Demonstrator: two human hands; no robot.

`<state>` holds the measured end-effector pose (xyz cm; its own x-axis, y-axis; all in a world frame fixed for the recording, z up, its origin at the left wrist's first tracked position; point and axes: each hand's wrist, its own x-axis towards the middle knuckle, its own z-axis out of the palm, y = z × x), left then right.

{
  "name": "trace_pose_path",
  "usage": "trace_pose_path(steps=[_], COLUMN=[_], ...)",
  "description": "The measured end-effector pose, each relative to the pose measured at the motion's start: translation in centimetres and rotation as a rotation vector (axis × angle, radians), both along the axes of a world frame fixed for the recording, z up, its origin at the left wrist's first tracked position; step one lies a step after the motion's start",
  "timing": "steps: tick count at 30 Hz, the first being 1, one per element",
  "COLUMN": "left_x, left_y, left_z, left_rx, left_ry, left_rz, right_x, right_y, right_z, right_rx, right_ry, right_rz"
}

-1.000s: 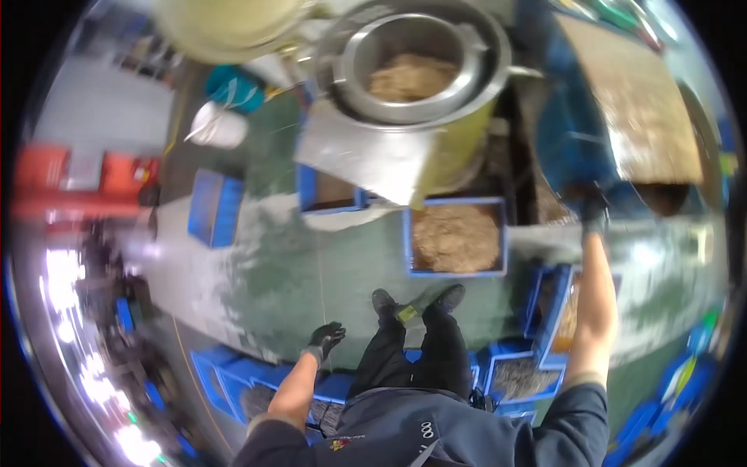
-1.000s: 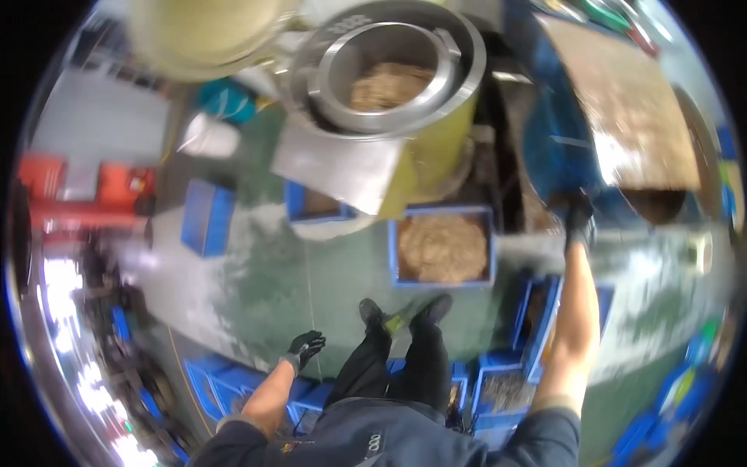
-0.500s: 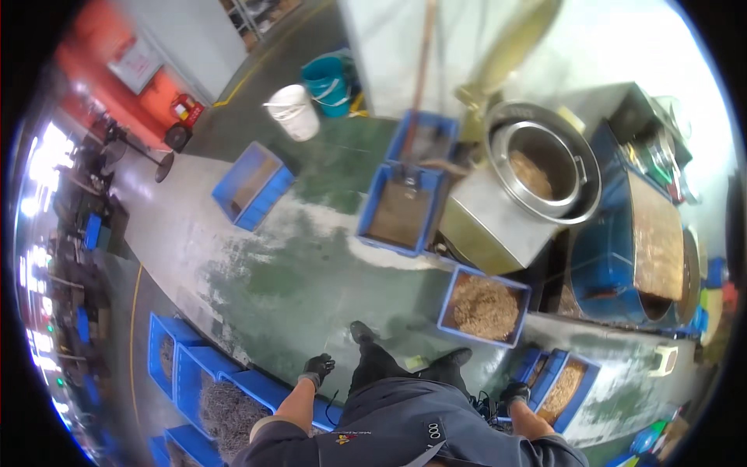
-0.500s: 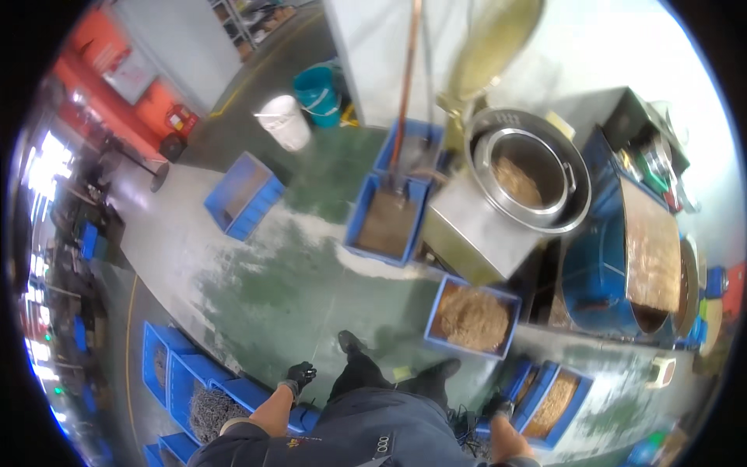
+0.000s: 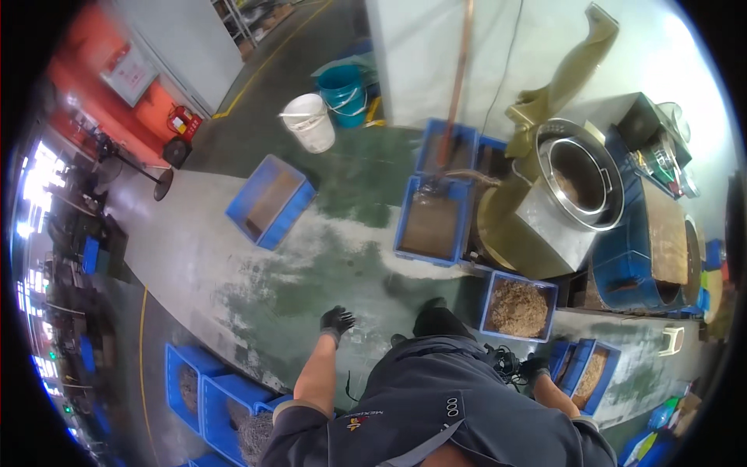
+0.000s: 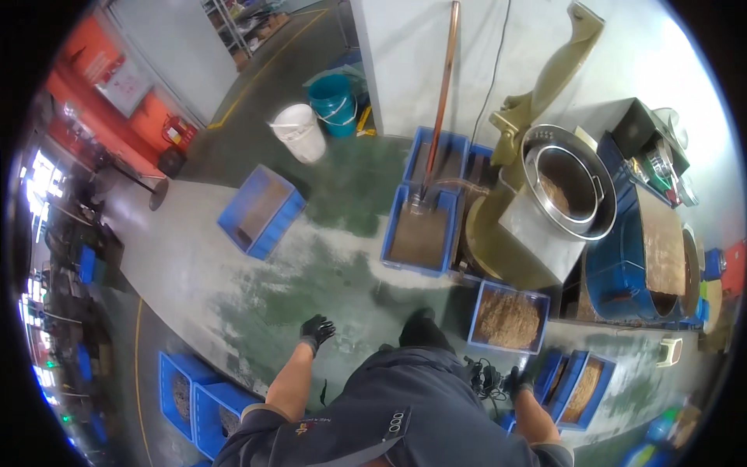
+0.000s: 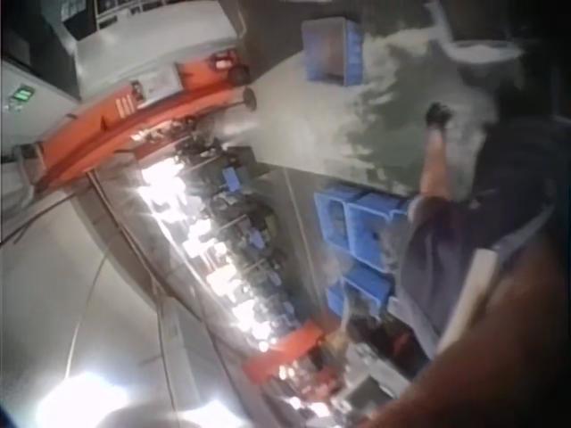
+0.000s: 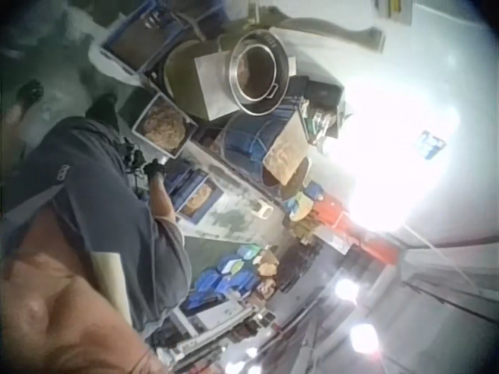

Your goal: Shoveling and pouring metal shavings from blue bins into an industrial machine.

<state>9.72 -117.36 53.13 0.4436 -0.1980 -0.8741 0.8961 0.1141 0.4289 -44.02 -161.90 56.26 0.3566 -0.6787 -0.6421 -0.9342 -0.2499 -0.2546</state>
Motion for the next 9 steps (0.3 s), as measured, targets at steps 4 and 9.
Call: trace_pose_path(steps=[4,9], left_x=[5.9,12.7], left_y=[-6.4,-11.2], left_z=[0.0,2.6], left_rx=[-0.060,-0.135], left_ry=[-0.041,-0.079], left_rz=[-0.067,-0.142], right_x=[7.1,15.1], right_y=[1.4,-4.8], right_z=[0.0,-3.5], right_rx=[-0.082,-0.056], right_ry=[0.095,0.285], right_rz=[-0.205,-0.105])
